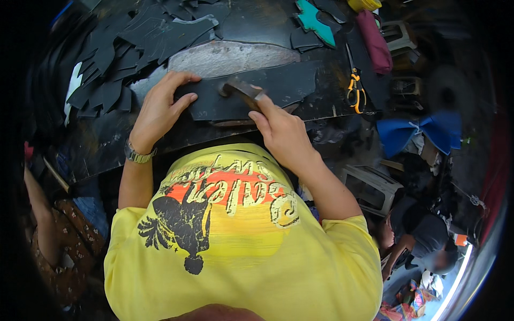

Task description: The person stacks black rubber pieces on a workbench, uses a hammer to flatten them, and then cuts the stacked pieces with scissors. The person repeats this process multiple times, handling the rubber pieces and tools throughout.

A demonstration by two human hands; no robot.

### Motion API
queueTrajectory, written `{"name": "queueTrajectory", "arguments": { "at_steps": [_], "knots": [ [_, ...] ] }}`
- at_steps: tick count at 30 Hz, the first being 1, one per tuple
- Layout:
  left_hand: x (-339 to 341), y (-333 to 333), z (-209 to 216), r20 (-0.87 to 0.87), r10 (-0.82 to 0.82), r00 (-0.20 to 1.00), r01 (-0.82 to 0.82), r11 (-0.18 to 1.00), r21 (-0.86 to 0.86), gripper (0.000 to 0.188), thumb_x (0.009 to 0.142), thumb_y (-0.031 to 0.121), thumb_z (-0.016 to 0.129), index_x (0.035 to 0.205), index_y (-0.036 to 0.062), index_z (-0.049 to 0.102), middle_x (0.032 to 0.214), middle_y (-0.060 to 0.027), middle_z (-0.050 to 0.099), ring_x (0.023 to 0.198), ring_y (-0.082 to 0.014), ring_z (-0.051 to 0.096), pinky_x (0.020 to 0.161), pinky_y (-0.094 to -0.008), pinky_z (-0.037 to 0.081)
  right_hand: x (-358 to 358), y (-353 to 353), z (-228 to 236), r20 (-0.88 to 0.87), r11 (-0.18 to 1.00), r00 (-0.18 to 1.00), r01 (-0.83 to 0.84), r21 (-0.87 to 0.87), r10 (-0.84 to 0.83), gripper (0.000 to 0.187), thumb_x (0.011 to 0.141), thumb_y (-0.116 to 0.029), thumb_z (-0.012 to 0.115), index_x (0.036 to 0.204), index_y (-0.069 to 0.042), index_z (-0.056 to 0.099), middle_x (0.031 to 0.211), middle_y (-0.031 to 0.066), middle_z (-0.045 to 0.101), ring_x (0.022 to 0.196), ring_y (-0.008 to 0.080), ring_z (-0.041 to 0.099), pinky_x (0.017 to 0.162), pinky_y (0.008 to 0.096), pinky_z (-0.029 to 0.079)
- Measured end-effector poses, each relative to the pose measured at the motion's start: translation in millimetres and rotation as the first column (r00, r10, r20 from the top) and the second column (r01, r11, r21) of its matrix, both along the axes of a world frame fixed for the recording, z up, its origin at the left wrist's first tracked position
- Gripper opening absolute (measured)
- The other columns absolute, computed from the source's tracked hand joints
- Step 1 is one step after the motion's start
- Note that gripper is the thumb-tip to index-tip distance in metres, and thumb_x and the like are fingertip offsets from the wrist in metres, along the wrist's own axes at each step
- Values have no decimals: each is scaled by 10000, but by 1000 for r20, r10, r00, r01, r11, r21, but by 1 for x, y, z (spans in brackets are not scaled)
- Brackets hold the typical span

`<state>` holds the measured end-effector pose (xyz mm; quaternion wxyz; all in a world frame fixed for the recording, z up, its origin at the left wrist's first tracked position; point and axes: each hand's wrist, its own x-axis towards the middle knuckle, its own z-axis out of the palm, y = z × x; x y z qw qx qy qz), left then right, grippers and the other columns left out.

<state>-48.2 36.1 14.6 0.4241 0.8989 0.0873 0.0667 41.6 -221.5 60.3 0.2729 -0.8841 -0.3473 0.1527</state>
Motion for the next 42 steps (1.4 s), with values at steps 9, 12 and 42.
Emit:
{"name": "queueTrajectory", "arguments": {
  "at_steps": [9, 12, 42],
  "knots": [
    [-2, 0, -5, -17, 37, 999, -37, 999, -31, 338, 889, 61, 760, 1222, 49, 699, 1150, -115, 705, 1049, -271, 699, 848, -341, 543, -15, -8, -2, -56, 985, 984, -169, 35, 171, 470, 1005, -213, 659, 1458, -146, 554, 1028, 213, 731, 863, 410, 723, 740, 426, 575],
    [2, 2, -4, 35, 27, 999, -27, 1000, 16, 340, 890, 71, 764, 1225, 59, 706, 1139, -110, 708, 1004, -254, 698, 768, -327, 538, -16, -19, -6, -133, 986, 979, -163, -43, 156, 469, 997, -255, 669, 1447, -169, 568, 1036, 190, 741, 859, 415, 722, 731, 441, 576],
    [1, -3, 1, -12, 31, 999, -31, 999, 5, 342, 877, 65, 769, 1213, 82, 708, 1125, -88, 701, 1001, -215, 678, 696, -295, 522, 17, -48, -5, -73, 881, 951, 306, 361, -301, 464, 1022, -210, 664, 1449, -53, 573, 1083, 206, 752, 863, 257, 742, 799, 327, 545]
  ]
}}
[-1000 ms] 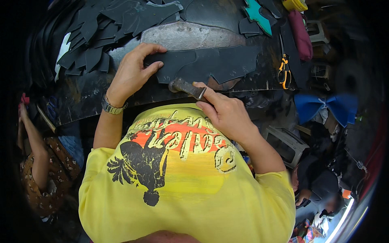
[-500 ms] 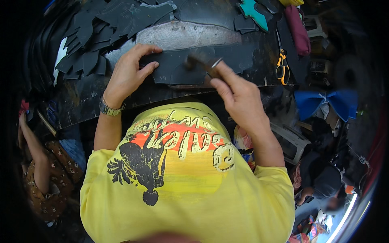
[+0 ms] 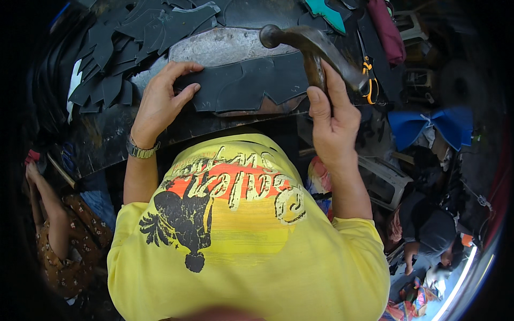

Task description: The person stacks black rubber pieces on a workbench, uses a hammer to flatten them, and then cuts the stacked pieces with scissors. The person repeats this process multiple times, handling the rubber pieces and tools throughout.

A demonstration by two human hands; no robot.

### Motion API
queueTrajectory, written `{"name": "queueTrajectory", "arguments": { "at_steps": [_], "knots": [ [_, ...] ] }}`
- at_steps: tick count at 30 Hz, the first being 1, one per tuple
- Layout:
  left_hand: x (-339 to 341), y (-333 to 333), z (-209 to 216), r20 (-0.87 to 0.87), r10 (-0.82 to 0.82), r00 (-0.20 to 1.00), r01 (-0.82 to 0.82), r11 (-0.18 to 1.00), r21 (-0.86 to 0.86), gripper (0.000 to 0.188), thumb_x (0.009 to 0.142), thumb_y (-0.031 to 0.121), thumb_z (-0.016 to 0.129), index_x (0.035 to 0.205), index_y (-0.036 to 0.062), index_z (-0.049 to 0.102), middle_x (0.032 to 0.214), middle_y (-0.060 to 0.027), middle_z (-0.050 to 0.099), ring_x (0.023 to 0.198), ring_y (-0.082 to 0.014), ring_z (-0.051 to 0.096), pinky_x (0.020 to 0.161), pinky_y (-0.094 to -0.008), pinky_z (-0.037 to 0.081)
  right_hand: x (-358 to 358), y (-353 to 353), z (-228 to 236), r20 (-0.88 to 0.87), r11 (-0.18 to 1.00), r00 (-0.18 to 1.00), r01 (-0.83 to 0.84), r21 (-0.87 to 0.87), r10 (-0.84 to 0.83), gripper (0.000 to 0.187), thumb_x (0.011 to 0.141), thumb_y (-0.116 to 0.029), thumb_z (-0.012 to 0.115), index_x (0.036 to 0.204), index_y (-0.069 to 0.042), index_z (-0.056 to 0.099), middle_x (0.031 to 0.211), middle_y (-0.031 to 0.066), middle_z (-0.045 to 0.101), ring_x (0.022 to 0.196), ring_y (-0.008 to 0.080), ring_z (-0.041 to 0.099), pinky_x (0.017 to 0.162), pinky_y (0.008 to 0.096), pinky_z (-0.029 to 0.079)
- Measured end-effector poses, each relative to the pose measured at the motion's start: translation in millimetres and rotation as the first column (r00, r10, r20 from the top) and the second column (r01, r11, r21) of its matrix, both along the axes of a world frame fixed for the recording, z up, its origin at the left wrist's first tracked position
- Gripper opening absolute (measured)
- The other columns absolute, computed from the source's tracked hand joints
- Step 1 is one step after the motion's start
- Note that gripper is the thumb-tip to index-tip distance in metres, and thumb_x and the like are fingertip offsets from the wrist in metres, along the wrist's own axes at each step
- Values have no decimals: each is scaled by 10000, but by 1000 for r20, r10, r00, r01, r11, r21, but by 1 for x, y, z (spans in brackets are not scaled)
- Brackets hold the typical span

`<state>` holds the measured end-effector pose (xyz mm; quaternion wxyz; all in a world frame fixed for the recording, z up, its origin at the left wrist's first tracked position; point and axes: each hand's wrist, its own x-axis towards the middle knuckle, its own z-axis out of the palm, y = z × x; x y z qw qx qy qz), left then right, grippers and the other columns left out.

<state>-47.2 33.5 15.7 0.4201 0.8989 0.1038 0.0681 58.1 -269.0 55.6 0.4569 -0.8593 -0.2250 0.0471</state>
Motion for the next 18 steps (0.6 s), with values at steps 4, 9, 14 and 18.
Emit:
{"name": "queueTrajectory", "arguments": {
  "at_steps": [4, 9, 14, 18],
  "knots": [
    [2, 1, 0, -14, 1, 1000, -1, 1000, -3, 347, 874, 69, 771, 1215, 77, 706, 1132, -87, 699, 1001, -216, 678, 694, -296, 521, 4, 6, -23, -5, 916, 999, -35, -400, 36, 429, 1022, -266, 656, 1399, -66, 610, 1134, 244, 731, 1035, 419, 721, 877, 417, 561],
    [-2, 3, 0, 24, -6, 1000, 4, 998, 61, 332, 873, 96, 760, 1201, 95, 710, 1117, -88, 706, 864, -248, 677, 721, -338, 538, 18, 0, 13, 77, 984, 992, -85, -159, 98, 429, 1027, -206, 655, 1443, -112, 604, 1162, 142, 758, 969, 265, 744, 838, 338, 552],
    [-12, 3, 2, 41, 28, 999, -30, 999, 28, 326, 866, 103, 763, 1188, 98, 714, 1111, -89, 716, 824, -262, 680, 733, -355, 541, -3, -4, 28, 24, 975, 1000, 4, 220, -10, 470, 1060, -196, 618, 1499, -46, 544, 803, 25, 652, 625, 60, 536, 576, 232, 458],
    [-12, 3, 1, 27, 41, 999, -42, 999, 33, 332, 861, 89, 765, 1189, 92, 716, 1116, -88, 718, 881, -265, 694, 725, -343, 538, 5, 7, -3, -43, 931, 997, -80, -356, 69, 443, 1017, -251, 683, 1401, -41, 614, 1020, 223, 759, 922, 293, 758, 849, 371, 560]
  ]
}}
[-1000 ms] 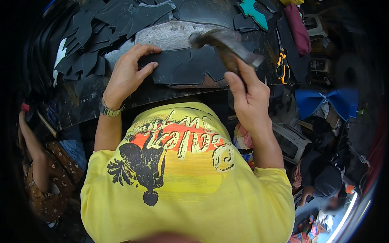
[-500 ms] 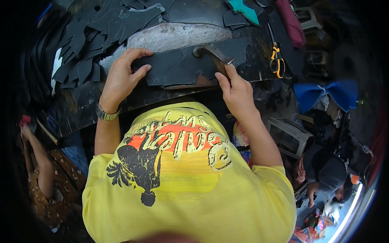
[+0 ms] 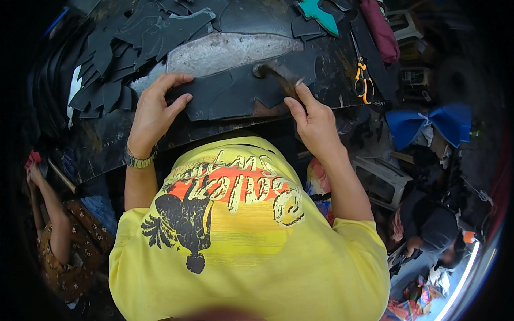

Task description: The person stacks black rubber pieces on a workbench, uses a hammer to flatten them, and then cuts the stacked pieces with scissors. The person repeats this process multiple times, handling the rubber pieces and tools throughout.

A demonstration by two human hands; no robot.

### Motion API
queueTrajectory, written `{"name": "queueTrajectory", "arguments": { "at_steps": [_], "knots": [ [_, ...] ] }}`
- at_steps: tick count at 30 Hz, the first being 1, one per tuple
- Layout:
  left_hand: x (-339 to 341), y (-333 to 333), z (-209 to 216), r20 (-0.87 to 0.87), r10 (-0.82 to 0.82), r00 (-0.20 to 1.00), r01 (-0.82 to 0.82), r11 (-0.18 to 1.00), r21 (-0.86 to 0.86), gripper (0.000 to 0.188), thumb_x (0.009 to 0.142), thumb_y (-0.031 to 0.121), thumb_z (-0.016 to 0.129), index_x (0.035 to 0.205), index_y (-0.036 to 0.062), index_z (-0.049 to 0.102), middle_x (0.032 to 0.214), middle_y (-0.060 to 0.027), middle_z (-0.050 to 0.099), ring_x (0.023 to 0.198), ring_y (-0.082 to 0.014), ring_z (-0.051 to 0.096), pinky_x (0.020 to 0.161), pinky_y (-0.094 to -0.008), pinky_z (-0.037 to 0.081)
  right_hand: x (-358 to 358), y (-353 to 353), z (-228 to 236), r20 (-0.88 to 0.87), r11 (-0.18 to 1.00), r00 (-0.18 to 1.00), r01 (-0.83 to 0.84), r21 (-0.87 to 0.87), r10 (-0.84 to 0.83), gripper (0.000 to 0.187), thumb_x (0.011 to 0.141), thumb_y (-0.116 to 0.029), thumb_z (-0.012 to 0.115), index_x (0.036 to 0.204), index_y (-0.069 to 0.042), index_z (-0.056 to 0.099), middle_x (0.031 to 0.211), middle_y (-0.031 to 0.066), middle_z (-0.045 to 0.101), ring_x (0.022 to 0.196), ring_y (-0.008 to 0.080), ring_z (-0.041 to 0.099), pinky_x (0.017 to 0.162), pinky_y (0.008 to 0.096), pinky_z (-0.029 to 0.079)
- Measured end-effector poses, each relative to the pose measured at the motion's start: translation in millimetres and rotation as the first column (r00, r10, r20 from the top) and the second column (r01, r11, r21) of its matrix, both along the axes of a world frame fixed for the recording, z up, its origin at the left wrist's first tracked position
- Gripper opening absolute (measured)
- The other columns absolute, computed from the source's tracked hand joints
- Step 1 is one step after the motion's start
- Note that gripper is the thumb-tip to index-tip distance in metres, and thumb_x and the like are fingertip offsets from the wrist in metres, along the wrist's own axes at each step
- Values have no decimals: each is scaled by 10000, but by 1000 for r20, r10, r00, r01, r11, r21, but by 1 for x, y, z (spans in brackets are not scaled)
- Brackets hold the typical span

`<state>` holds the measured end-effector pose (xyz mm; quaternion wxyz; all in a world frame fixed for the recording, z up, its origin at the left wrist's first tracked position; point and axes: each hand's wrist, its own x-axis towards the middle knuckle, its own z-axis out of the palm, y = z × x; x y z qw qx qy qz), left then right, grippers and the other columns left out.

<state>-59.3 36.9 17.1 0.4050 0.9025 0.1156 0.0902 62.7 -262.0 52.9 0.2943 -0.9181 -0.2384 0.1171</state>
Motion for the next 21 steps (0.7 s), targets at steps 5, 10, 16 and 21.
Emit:
{"name": "queueTrajectory", "arguments": {
  "at_steps": [5, 10, 16, 21],
  "knots": [
    [-2, 1, 2, 22, -12, 1000, 12, 1000, 9, 344, 853, 66, 768, 1193, 77, 716, 1119, -84, 719, 961, -246, 692, 752, -330, 531, -5, -28, 21, -53, 954, 985, 171, 245, -163, 403, 1026, -155, 656, 1416, -63, 617, 1098, 187, 764, 946, 184, 735, 826, 321, 543],
    [-4, 0, 5, -48, 10, 999, -12, 999, -34, 358, 843, 44, 773, 1196, 50, 713, 1100, -74, 719, 983, -217, 662, 850, -312, 517, -11, -18, 8, 62, 995, 995, 74, 64, -78, 406, 1047, -147, 620, 1441, -58, 588, 1219, 229, 729, 1105, 228, 729, 917, 316, 528],
    [-5, 4, 1, 39, -28, 999, 27, 999, 28, 346, 852, 69, 769, 1193, 71, 714, 1116, -100, 713, 981, -270, 698, 762, -350, 537, -13, -52, 24, -55, 935, 977, 211, 286, -204, 417, 1054, -153, 615, 1464, -83, 590, 884, 20, 694, 733, 76, 594, 690, 238, 496],
    [-6, 5, -1, 42, -16, 999, 14, 999, 45, 353, 846, 73, 776, 1193, 84, 711, 1077, -100, 708, 956, -266, 695, 765, -346, 536, -30, -61, -16, 37, 952, 980, 182, 246, -196, 486, 1086, -196, 560, 1558, -118, 480, 765, -15, 574, 629, 64, 485, 581, 240, 429]
  ]
}}
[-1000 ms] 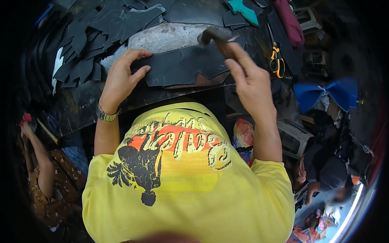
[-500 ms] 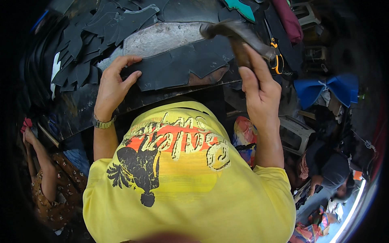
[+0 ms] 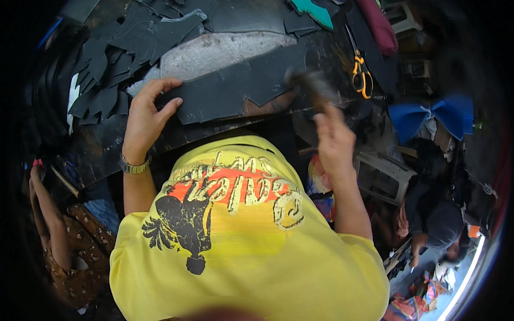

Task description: The person stacks black rubber pieces on a workbench, uses a hammer to flatten them, and then cuts the stacked pieces with scissors. The person repeats this process multiple times, handling the rubber pieces and tools throughout.

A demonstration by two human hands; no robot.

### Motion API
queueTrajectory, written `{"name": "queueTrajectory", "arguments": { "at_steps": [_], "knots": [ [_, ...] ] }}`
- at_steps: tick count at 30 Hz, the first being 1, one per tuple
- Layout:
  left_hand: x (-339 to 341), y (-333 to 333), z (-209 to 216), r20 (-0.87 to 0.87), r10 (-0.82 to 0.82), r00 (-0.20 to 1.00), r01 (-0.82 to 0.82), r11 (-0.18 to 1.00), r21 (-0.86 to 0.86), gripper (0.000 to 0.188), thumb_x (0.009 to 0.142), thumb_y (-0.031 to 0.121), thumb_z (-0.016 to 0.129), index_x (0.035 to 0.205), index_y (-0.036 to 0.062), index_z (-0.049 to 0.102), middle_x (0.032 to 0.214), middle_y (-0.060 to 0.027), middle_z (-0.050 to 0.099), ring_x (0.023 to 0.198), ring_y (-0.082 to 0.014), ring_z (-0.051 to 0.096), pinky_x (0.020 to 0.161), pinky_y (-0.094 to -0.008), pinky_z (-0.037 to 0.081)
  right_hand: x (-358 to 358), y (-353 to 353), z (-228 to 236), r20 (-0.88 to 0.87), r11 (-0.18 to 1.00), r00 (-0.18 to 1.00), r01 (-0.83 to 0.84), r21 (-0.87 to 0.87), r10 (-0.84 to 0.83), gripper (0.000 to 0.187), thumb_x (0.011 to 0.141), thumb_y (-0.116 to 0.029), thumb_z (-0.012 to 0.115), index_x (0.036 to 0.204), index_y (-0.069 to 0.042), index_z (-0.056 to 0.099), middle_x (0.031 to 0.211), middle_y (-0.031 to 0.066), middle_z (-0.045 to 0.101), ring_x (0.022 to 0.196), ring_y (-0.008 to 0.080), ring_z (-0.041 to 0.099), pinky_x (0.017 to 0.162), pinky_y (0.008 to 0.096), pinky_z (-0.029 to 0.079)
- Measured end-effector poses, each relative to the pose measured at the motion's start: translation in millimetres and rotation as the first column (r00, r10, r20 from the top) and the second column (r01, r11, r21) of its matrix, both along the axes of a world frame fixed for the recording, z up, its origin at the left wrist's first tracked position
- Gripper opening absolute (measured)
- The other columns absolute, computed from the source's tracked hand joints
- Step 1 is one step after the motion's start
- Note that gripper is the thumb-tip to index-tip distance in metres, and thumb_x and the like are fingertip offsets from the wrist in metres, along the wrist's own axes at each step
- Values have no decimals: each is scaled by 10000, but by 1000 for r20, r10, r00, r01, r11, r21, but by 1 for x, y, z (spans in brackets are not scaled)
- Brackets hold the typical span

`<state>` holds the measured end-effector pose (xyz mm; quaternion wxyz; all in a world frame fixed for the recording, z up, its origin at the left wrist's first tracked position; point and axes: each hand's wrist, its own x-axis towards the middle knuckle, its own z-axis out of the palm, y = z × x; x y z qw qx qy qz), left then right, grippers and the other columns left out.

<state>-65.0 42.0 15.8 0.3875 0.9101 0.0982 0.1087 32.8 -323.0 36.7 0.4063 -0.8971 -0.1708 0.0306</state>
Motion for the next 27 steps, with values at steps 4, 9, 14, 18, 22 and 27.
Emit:
{"name": "queueTrajectory", "arguments": {
  "at_steps": [4, 9, 14, 18, 22, 27],
  "knots": [
    [0, -3, 6, -85, 38, 996, -41, 998, -37, 351, 842, 56, 775, 1187, 63, 711, 1094, -91, 713, 955, -238, 673, 826, -332, 524, 9, -9, 8, -99, 988, 995, 8, -157, -24, 445, 1062, -182, 609, 1504, -143, 574, 757, -40, 538, 631, 39, 442, 570, 227, 389],
    [1, -4, 10, -121, 35, 992, -37, 999, -12, 365, 842, 51, 778, 1200, 72, 715, 1108, -85, 712, 983, -233, 674, 780, -326, 529, 8, 10, 36, -30, 975, 998, -42, 220, 50, 456, 1083, -169, 568, 1535, -124, 531, 760, -28, 576, 588, 13, 430, 512, 180, 342],
    [1, -3, 9, -117, 21, 993, -17, 999, 33, 371, 845, 53, 779, 1209, 91, 718, 1047, -85, 692, 952, -228, 676, 691, -318, 511, 35, 60, 4, 68, 944, 965, -233, -236, 255, 410, 1046, -294, 610, 1425, -137, 606, 1025, 213, 740, 923, 374, 722, 771, 402, 550],
    [1, -3, 10, -121, 18, 992, -18, 1000, 1, 361, 849, 35, 772, 1201, 92, 719, 1012, -85, 679, 941, -233, 676, 715, -318, 518, 61, 66, -5, 55, 965, 980, -178, -190, 192, 396, 1027, -339, 626, 1387, -173, 634, 1119, 223, 728, 1032, 423, 696, 850, 436, 555],
    [-6, 1, 9, 76, -42, 996, 44, 999, -29, 347, 857, -13, 745, 1188, 87, 719, 1047, -92, 692, 958, -242, 694, 801, -328, 542, 68, 56, -5, 248, 979, 967, 1, -202, 50, 362, 1003, -332, 673, 1329, -176, 685, 1125, 164, 753, 1001, 351, 740, 840, 405, 564],
    [-9, 7, 25, 244, -193, 950, 207, 978, -30, 352, 847, -76, 727, 1155, 93, 734, 1088, -85, 715, 968, -260, 728, 812, -337, 568, 70, 42, 15, 430, 927, 896, 59, -370, 114, 534, 880, -257, 793, 1383, -145, 654, 1285, 152, 657, 1149, 362, 644, 987, 407, 511]
  ]
}}
